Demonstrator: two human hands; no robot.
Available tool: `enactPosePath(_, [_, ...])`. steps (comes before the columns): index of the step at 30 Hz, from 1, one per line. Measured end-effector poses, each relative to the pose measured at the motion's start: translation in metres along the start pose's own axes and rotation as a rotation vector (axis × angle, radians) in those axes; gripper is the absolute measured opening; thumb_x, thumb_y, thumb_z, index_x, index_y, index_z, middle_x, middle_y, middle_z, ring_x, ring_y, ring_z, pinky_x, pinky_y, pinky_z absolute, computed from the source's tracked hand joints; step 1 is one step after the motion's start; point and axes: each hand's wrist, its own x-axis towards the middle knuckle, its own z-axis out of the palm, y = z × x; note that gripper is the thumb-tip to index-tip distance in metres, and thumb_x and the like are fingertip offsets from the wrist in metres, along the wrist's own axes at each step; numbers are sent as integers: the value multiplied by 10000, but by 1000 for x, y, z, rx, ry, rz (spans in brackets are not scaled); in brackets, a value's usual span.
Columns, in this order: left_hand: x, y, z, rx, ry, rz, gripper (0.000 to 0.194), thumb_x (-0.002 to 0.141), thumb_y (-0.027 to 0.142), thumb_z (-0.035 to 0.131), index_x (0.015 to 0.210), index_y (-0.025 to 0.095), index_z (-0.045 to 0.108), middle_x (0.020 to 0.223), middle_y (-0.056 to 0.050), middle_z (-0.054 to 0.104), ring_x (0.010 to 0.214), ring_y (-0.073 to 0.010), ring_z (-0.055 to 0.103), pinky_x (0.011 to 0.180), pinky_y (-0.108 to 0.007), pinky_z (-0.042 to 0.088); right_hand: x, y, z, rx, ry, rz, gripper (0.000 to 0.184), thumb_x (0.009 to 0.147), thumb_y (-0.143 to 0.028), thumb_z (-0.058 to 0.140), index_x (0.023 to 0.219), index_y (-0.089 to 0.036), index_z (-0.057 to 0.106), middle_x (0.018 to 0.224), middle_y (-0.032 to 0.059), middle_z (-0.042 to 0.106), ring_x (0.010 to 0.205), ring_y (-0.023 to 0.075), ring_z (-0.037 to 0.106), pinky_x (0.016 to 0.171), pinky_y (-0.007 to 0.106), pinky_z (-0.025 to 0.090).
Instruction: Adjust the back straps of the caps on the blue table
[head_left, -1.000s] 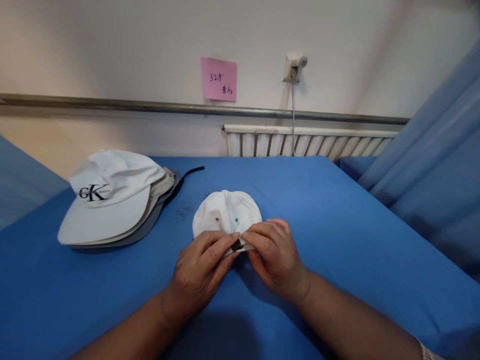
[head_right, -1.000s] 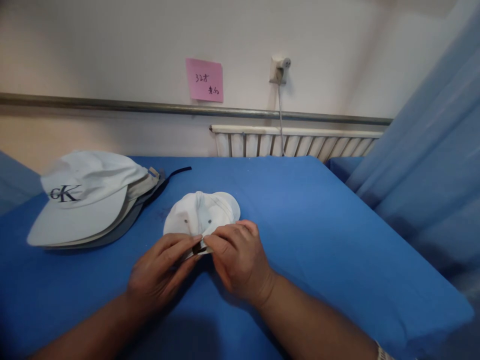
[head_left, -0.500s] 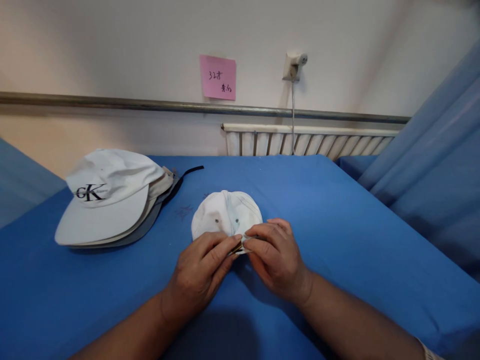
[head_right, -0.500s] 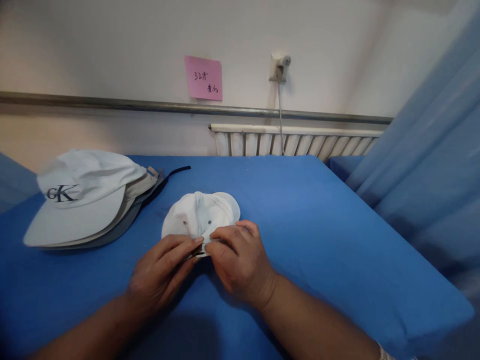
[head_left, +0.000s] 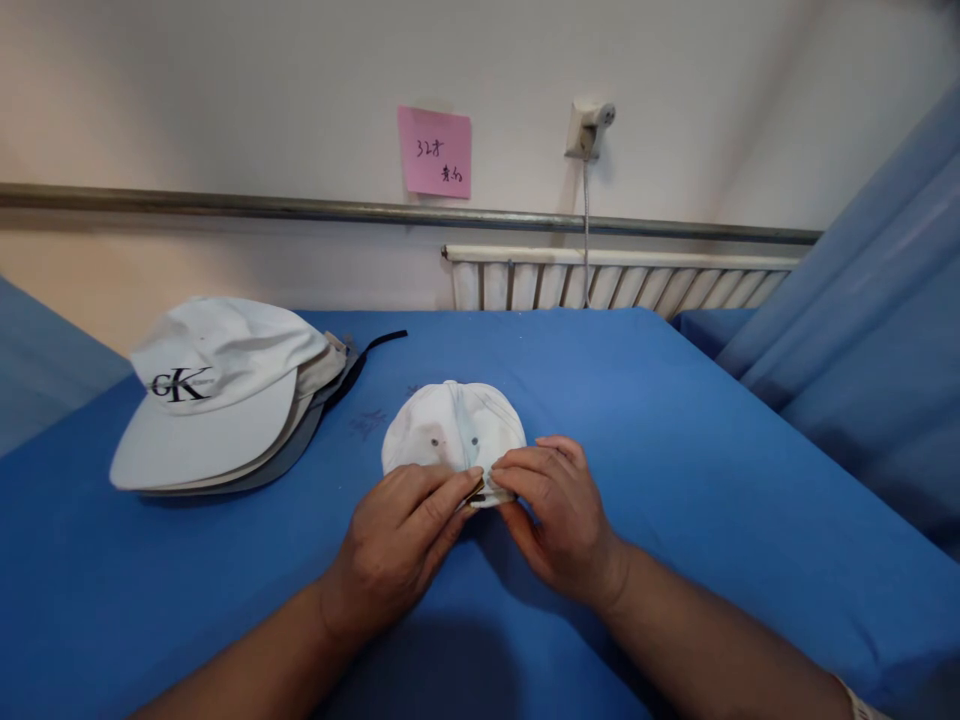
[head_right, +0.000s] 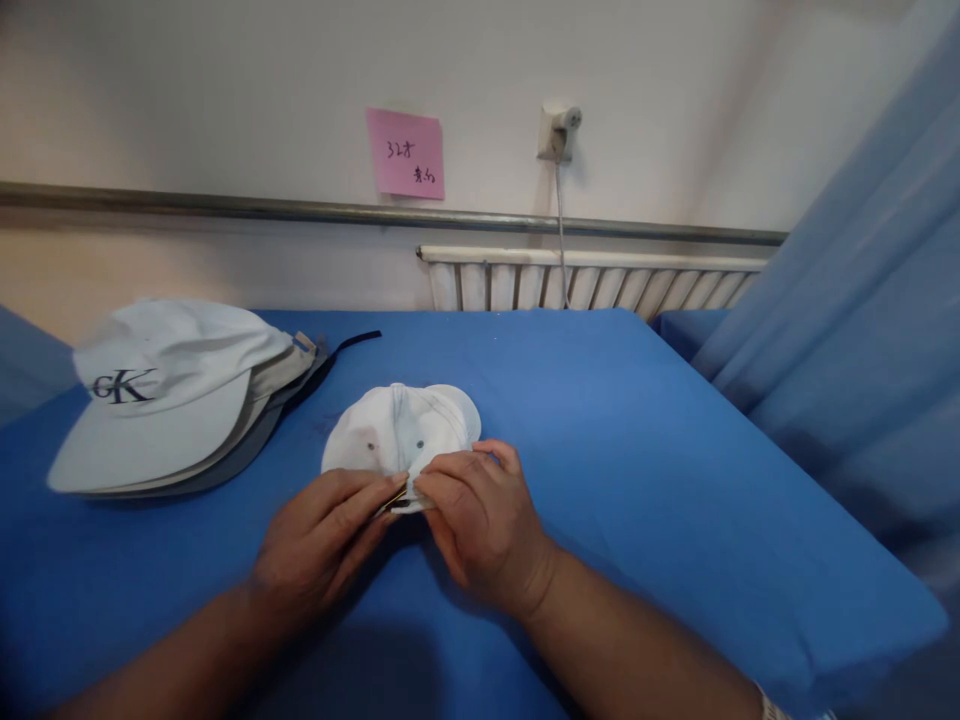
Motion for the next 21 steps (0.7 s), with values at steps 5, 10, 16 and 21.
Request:
enactPosePath(5, [-1, -2, 2, -48, -4, -46, 364, 943, 117, 581, 1304, 159, 601, 984, -83, 685, 864, -175, 669, 783, -295, 560, 3, 7, -3, 157, -76, -6, 214, 965, -229, 593, 1173, -217, 546, 1068, 69, 726, 975, 183, 678, 941, 397, 448])
enactPosePath(10, [-6, -5, 6, -70, -15, -21, 377, 943, 121, 577, 1311, 198, 611, 970, -71, 690, 845, -164, 673, 758, -273, 564, 5, 17, -4, 261, -104, 35, 114, 993, -239, 545, 1094, -243, 597, 972, 23, 743, 883, 147, 692, 857, 326, 471])
enactPosePath(16, [-5, -6, 7, -40, -19, 23, 383, 958, 148, 561, 1332, 227, 598, 946, -63, 697, 813, -164, 667, 727, -283, 567, 5, 14, -6, 168, -111, 30, 101, 983, -216, 534, 1057, -229, 601, 946, 25, 740, 862, 152, 679, 859, 332, 471])
enactPosePath(21, [-3, -3, 6, -40, -11, 50, 373, 950, 146, 575, 1318, 206, 594, 937, -71, 707, 799, -172, 663, 707, -292, 563, 5, 10, -8, 164, -105, 31, 104, 984, -197, 529, 1056, -223, 600, 952, 32, 742, 869, 163, 677, 868, 355, 465])
